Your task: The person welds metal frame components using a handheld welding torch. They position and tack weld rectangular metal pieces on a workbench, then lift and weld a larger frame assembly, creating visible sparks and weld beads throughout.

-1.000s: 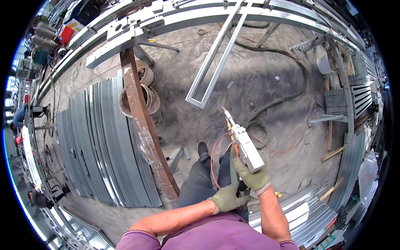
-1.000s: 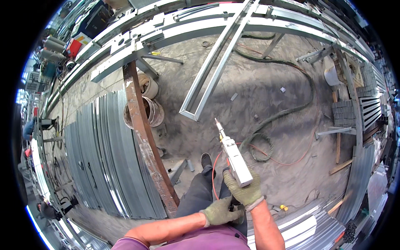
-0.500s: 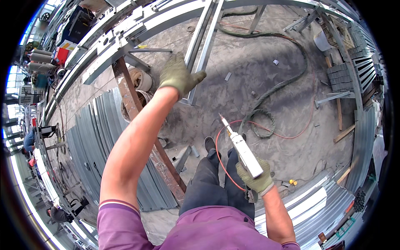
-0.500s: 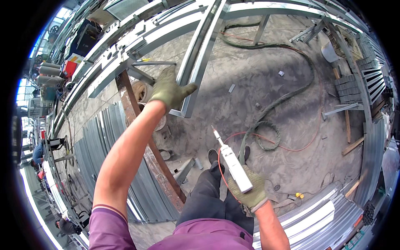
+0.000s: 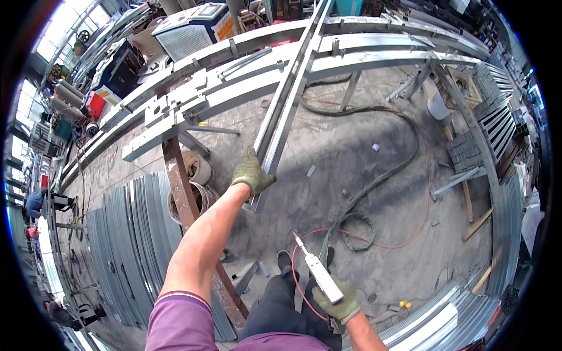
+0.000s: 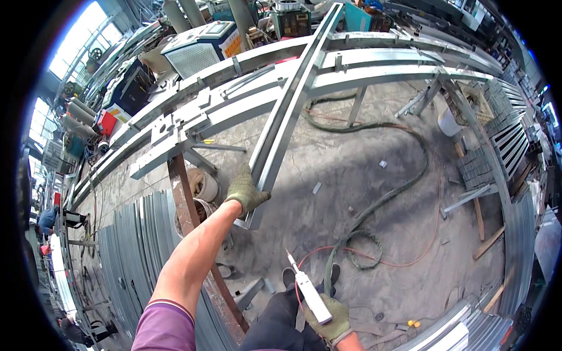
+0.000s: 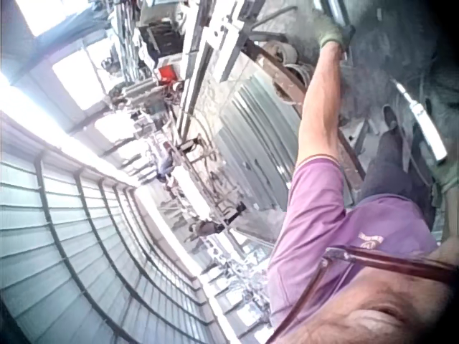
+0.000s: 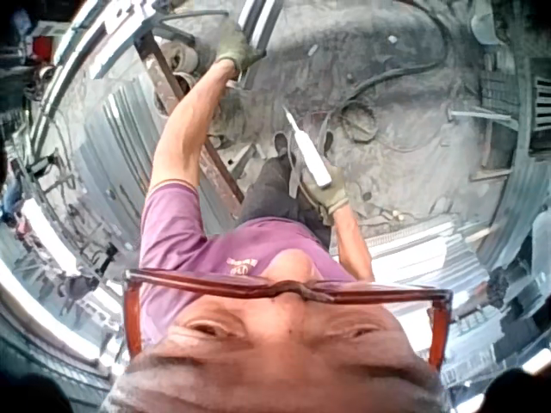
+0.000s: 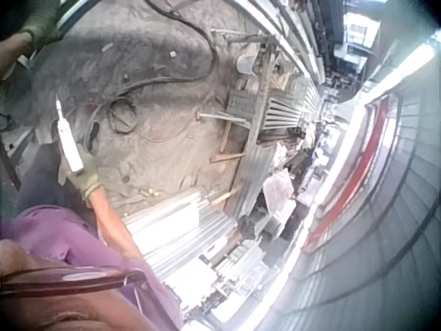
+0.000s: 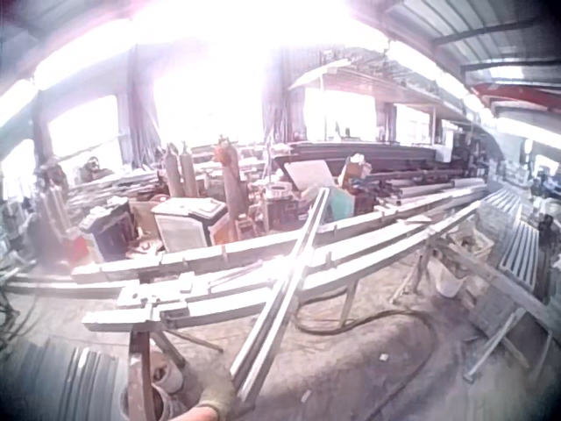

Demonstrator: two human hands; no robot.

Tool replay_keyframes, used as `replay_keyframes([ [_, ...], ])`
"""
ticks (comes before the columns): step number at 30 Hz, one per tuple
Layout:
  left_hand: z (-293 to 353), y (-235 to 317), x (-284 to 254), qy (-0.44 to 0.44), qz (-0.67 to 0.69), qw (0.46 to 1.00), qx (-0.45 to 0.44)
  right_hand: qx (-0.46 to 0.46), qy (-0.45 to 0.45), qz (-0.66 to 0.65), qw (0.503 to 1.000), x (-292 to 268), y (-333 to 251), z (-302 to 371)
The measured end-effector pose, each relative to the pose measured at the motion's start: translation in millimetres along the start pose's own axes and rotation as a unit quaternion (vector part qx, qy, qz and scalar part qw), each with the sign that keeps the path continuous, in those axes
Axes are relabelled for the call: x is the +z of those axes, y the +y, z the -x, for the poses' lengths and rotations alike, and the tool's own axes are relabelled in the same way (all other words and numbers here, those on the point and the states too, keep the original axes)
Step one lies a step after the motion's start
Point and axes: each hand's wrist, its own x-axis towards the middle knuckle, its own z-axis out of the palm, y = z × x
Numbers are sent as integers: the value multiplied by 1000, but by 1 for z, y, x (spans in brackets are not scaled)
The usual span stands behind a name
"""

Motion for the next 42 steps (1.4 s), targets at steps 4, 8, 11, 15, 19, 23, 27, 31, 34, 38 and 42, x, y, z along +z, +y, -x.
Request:
replay_keyframes([
  [4, -10, -24, -9, -10, 92, 995, 44, -7, -3, -12, 1000, 3, 20, 0],
  [8, -27, -60, -8, -65, 110, 991, 33, -9, -41, -1, 999, -6, 10, -11],
  [11, -30, -54, -29, -130, 145, 980, 42, 4, -32, -16, 999, -8, 4, -14],
  [15, -37, -75, -32, -159, 186, 969, 25, -7, -56, -14, 998, -4, -1, -23],
  [19, -42, -89, -26, -153, 200, 967, 32, -22, -78, -7, 997, -5, -10, -31],
  [23, -43, -95, -27, -173, 254, 951, 10, -17, -84, -17, 996, -4, -17, -38],
  [27, -45, -101, -19, -186, 283, 941, 7, -11, -98, -23, 995, -2, -20, -45],
  [31, -49, -100, -21, -208, 293, 933, 16, -39, -103, -15, 994, -4, -23, -56],
  [34, -48, -103, -9, -197, 309, 930, 26, -63, -104, -7, 993, -2, -33, -63],
  [38, -43, -97, -6, -194, 319, 927, 29, -56, -114, -2, 992, 0, -38, -68],
  [42, -29, -88, -18, -193, 333, 922, 34, -84, -123, 32, 988, -2, -40, -75],
])
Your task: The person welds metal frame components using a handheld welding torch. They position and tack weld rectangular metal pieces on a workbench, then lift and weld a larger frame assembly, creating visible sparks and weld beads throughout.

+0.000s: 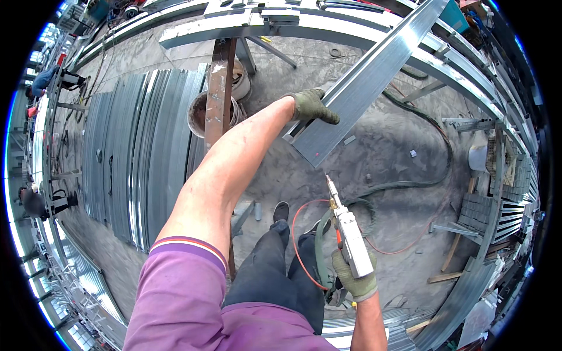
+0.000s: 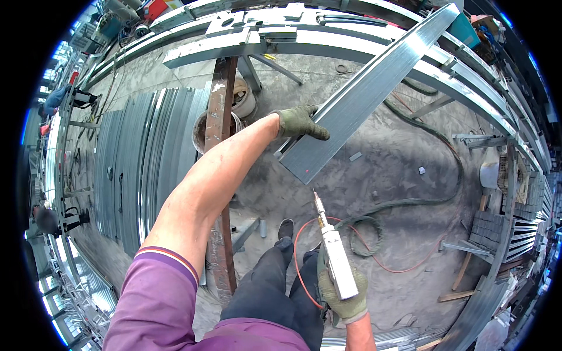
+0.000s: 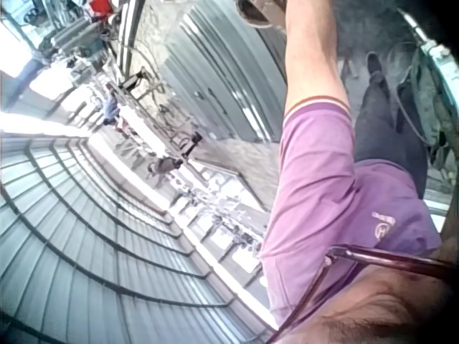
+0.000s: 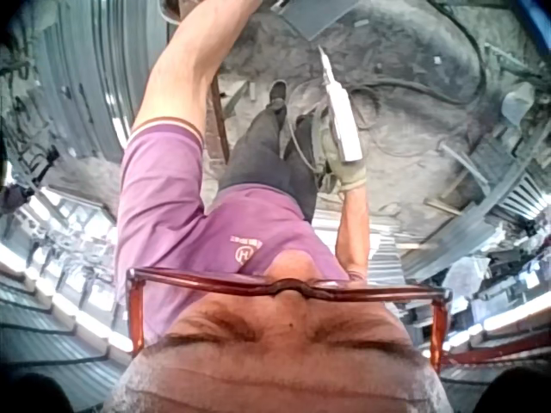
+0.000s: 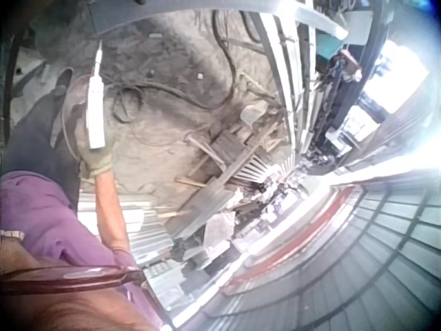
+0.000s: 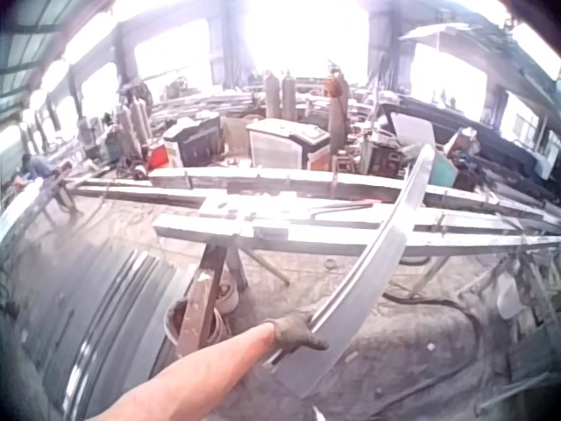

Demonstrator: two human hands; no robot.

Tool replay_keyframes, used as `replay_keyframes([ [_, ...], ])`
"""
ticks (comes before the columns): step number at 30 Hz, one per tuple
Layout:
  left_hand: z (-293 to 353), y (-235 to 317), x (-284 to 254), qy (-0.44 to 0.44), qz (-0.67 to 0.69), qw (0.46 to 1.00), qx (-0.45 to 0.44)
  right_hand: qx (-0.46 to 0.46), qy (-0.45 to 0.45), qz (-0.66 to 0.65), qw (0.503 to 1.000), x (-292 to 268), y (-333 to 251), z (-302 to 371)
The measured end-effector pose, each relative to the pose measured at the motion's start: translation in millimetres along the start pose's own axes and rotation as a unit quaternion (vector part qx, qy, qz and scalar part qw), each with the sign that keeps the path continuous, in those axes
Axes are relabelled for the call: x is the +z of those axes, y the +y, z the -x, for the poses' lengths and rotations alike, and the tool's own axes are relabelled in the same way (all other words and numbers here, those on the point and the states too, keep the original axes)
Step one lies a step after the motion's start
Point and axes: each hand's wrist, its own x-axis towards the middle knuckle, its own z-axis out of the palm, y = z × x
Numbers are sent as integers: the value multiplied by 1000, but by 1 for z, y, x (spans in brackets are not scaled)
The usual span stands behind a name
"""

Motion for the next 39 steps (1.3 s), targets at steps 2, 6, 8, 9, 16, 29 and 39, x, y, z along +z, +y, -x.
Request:
replay_keyframes([
  [2, 1, -2, 1, 0, 6, 1000, 12, -14, 16, -7, 1000, 1, 3, -2],
  [6, -7, -8, 5, 6, -38, 999, -23, -19, 15, -2, 1000, -1, 1, -5],
  [8, -11, -9, 7, 15, -52, 998, -28, -34, 11, 16, 999, -2, 3, -5],
  [9, -12, -8, 9, 20, -60, 998, -31, -40, 0, 30, 999, -4, 1, -5],
  [16, 2, 16, 7, 2, -128, 991, -37, -141, -42, 120, 982, -15, -9, -27],
  [29, 21, 43, -18, 59, -298, 952, -18, -227, -62, 170, 957, -20, -8, -59],
  [39, 22, 49, -48, 72, -449, 890, -22, -273, -52, 134, 951, 5, -9, -90],
])
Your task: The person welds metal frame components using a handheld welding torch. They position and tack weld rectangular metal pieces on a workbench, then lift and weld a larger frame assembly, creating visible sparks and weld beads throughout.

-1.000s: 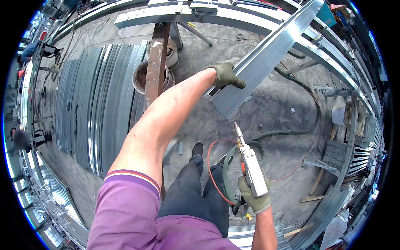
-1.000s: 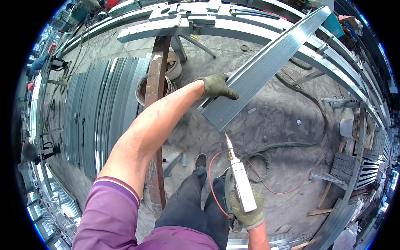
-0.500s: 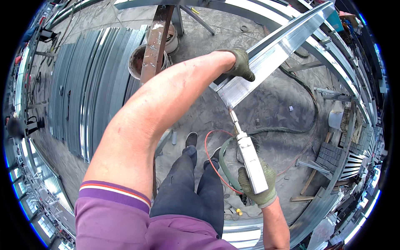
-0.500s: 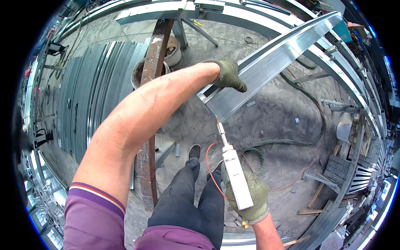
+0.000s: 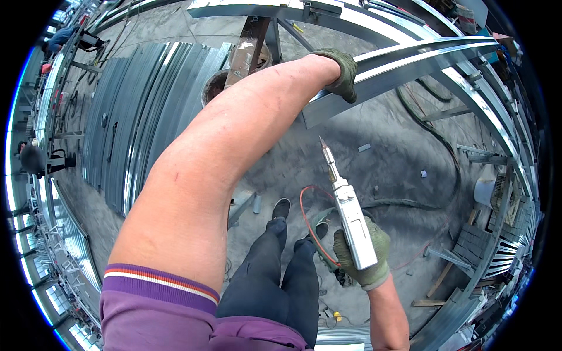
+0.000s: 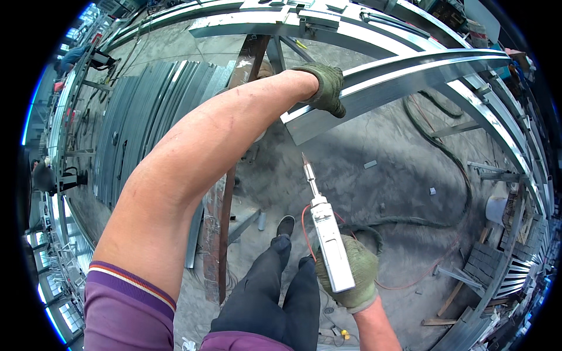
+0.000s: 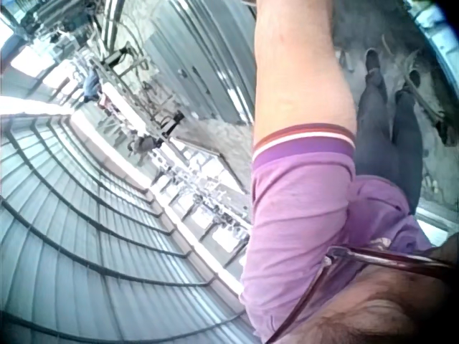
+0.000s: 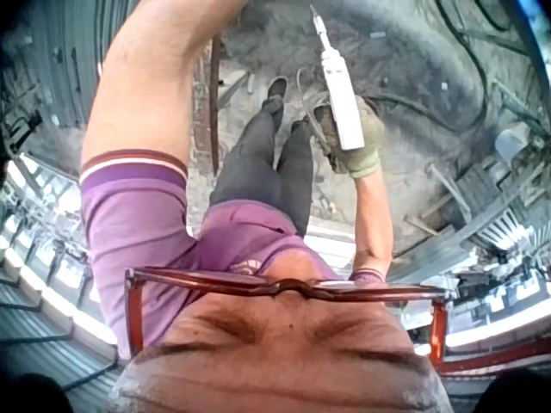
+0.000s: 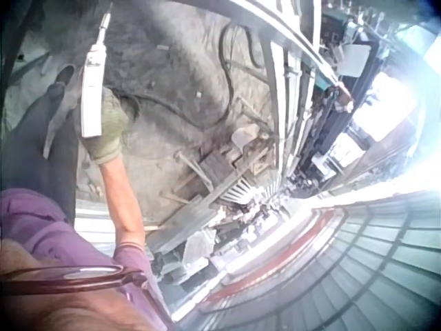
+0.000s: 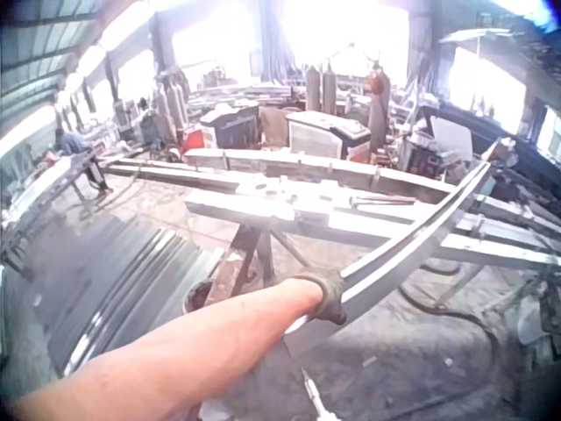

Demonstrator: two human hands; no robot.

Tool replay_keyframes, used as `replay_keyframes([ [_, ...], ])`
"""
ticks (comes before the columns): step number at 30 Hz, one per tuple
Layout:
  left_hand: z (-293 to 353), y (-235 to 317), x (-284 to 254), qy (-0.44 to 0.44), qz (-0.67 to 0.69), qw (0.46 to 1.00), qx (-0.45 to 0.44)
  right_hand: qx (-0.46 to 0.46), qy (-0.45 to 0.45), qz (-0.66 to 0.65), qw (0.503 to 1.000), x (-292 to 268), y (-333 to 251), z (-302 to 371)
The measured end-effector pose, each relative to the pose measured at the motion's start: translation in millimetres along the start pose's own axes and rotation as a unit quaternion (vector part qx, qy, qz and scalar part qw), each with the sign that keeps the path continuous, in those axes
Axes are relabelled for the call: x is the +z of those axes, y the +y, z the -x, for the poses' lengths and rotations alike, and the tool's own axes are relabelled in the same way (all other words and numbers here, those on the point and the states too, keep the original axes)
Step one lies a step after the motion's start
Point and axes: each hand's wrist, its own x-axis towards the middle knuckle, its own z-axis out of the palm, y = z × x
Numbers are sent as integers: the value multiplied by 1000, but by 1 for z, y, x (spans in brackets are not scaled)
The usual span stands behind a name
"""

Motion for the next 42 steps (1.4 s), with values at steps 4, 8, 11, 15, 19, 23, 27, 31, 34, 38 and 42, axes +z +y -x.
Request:
replay_keyframes([
  [4, -5, -8, -2, 10, -3, 1000, -10, -6, 29, -12, 1000, 14, 2, -14],
  [8, -4, -9, -5, -9, 2, 1000, -1, -15, 46, -21, 999, 22, 3, -17],
  [11, -2, -8, -3, 7, -1, 999, 31, 19, 49, -29, 998, 26, 2, -15],
  [15, -1, -5, 11, 34, -46, 998, 32, 221, 90, -222, 945, 38, -1, 15],
  [19, 7, 7, 28, 72, -19, 997, -23, 237, 174, -177, 939, 59, 30, 40],
  [23, 10, 41, 19, 103, 3, 994, -36, 286, 249, -200, 903, 62, 67, 49],
  [27, 16, 27, 25, 80, -34, 995, -56, 311, 250, -238, 886, 74, 88, 50],
  [31, 23, 13, 25, 93, -31, 993, -60, 388, 192, -324, 841, 70, 96, 53],
  [34, 29, 15, 26, 107, -25, 993, -32, 399, 162, -370, 823, 91, 110, 70],
  [38, 21, 4, 39, 113, -6, 994, 2, 411, 184, -430, 783, 124, 117, 54],
  [42, 20, 1, 38, 103, -11, 994, 18, 306, 218, -370, 850, 168, 154, 47],
])
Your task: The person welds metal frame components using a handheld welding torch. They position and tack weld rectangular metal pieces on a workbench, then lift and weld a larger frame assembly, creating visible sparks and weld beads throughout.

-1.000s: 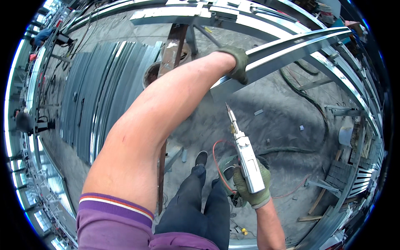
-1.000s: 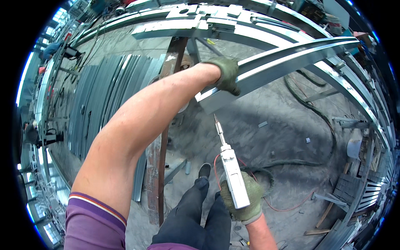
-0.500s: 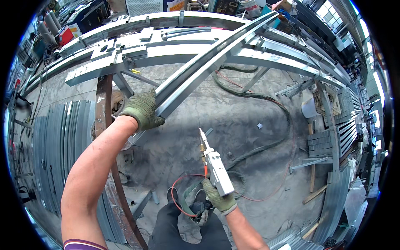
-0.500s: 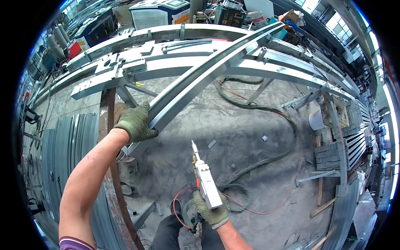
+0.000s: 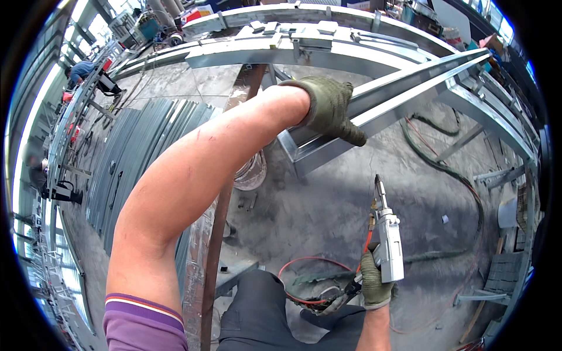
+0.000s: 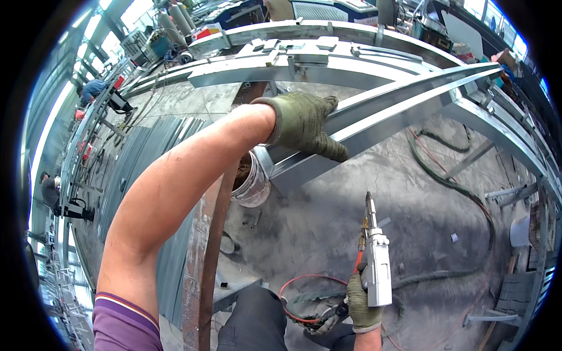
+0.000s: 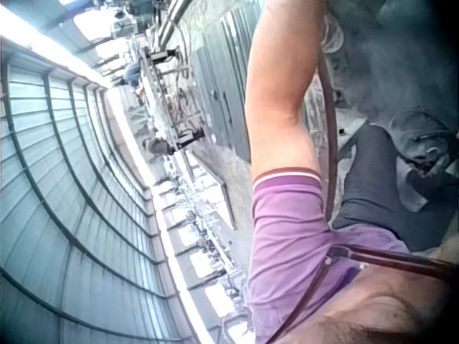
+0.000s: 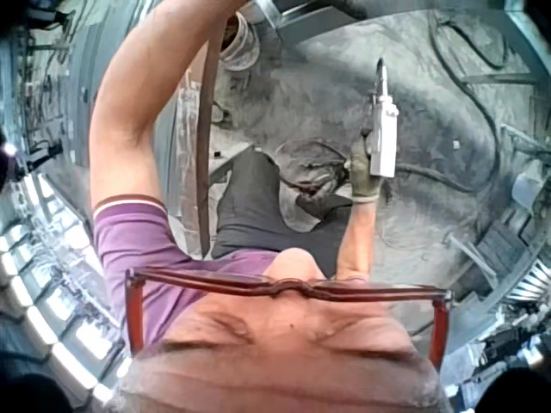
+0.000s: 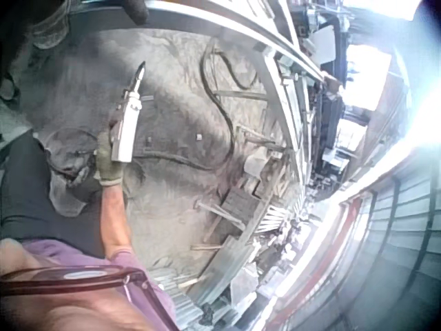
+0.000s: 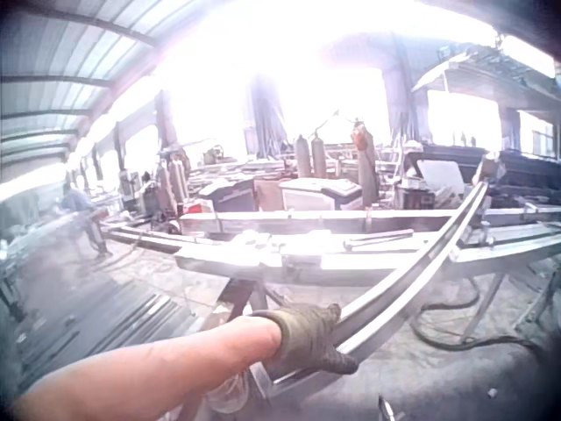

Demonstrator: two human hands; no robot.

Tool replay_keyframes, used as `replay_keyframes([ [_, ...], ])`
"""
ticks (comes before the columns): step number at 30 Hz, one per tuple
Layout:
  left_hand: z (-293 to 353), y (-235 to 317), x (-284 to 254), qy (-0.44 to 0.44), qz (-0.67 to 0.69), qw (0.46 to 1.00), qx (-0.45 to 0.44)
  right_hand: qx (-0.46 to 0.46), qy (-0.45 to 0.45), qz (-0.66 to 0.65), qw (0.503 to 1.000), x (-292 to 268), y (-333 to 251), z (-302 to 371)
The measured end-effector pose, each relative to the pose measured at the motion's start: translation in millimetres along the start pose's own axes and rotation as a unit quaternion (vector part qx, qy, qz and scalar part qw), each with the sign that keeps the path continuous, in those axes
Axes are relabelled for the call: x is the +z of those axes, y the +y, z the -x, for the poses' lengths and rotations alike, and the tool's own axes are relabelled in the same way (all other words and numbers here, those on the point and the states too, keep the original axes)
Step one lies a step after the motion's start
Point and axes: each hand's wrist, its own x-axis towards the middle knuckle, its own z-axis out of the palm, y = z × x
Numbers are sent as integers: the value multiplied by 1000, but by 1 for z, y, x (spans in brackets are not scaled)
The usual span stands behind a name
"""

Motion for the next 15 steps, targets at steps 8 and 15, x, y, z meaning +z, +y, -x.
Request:
replay_keyframes([
  [8, -10, -12, 11, 48, -47, 998, -7, -200, 28, -1, 979, 16, 55, -54],
  [15, 97, -25, 95, 668, 127, 711, 179, -231, 36, -49, 971, 7, 70, -62],
])
